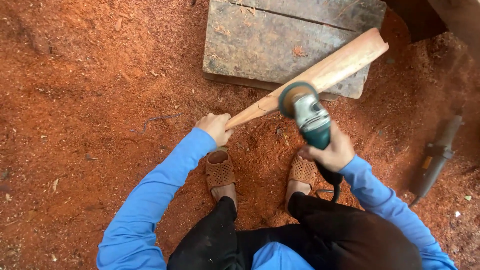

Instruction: Sanding a piece of wood using an angle grinder with a sanding disc.

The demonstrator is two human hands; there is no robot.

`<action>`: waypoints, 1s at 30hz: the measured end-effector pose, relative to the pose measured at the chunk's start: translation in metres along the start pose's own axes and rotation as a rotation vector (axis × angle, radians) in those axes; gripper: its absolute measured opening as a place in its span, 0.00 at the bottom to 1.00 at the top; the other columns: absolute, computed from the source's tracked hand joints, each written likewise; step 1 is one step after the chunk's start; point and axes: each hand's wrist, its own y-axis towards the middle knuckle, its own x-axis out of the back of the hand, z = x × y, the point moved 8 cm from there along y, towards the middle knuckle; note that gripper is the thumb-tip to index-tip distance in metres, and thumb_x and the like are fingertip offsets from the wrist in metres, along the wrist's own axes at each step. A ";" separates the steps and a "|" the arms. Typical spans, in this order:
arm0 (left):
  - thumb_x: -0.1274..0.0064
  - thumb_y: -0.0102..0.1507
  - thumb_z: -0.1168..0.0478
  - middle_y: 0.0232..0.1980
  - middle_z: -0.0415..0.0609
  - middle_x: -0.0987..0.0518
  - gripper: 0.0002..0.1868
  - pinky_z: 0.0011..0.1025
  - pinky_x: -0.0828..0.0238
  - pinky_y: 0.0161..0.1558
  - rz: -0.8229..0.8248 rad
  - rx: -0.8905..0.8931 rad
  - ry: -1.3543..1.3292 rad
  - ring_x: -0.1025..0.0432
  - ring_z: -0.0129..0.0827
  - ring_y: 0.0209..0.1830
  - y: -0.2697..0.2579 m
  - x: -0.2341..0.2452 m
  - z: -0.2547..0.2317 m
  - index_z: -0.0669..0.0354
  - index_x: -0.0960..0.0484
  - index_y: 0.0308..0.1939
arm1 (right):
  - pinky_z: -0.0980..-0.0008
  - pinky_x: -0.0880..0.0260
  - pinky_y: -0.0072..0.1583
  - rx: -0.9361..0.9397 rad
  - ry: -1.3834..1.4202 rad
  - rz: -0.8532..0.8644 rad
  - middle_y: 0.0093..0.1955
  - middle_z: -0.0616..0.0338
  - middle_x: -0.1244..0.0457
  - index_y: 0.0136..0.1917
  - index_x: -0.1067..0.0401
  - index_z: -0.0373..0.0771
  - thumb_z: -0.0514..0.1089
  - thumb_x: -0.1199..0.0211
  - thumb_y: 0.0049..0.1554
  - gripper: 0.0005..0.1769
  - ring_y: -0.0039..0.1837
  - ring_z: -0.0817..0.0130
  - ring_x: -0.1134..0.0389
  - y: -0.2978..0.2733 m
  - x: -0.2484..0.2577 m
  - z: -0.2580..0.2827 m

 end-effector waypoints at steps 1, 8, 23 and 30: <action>0.49 0.65 0.48 0.51 0.58 0.17 0.23 0.53 0.23 0.53 0.000 -0.006 -0.001 0.21 0.58 0.53 0.001 -0.002 0.000 0.49 0.23 0.62 | 0.42 0.28 0.61 -0.003 -0.003 -0.005 0.53 0.39 0.31 0.62 0.34 0.41 0.56 0.16 0.35 0.47 0.59 0.39 0.29 0.007 0.004 -0.014; 0.48 0.64 0.47 0.49 0.56 0.16 0.22 0.53 0.23 0.53 0.028 0.017 -0.035 0.21 0.56 0.52 -0.004 0.007 -0.010 0.49 0.22 0.60 | 0.42 0.27 0.59 0.021 -0.066 -0.029 0.51 0.37 0.31 0.62 0.36 0.41 0.56 0.18 0.38 0.44 0.57 0.37 0.29 -0.004 0.004 -0.012; 0.47 0.64 0.50 0.46 0.55 0.16 0.20 0.52 0.22 0.51 -0.013 -0.014 -0.053 0.20 0.55 0.50 0.006 -0.004 -0.012 0.50 0.20 0.57 | 0.43 0.29 0.58 0.024 -0.007 -0.138 0.53 0.42 0.33 0.60 0.34 0.41 0.56 0.18 0.39 0.42 0.60 0.40 0.30 0.016 0.022 -0.059; 0.51 0.66 0.49 0.44 0.59 0.16 0.17 0.53 0.23 0.51 -0.057 0.002 0.068 0.20 0.58 0.49 -0.005 0.021 -0.017 0.54 0.23 0.53 | 0.42 0.30 0.59 0.054 0.084 -0.133 0.53 0.39 0.33 0.61 0.34 0.40 0.53 0.17 0.39 0.42 0.61 0.40 0.31 0.008 0.016 -0.047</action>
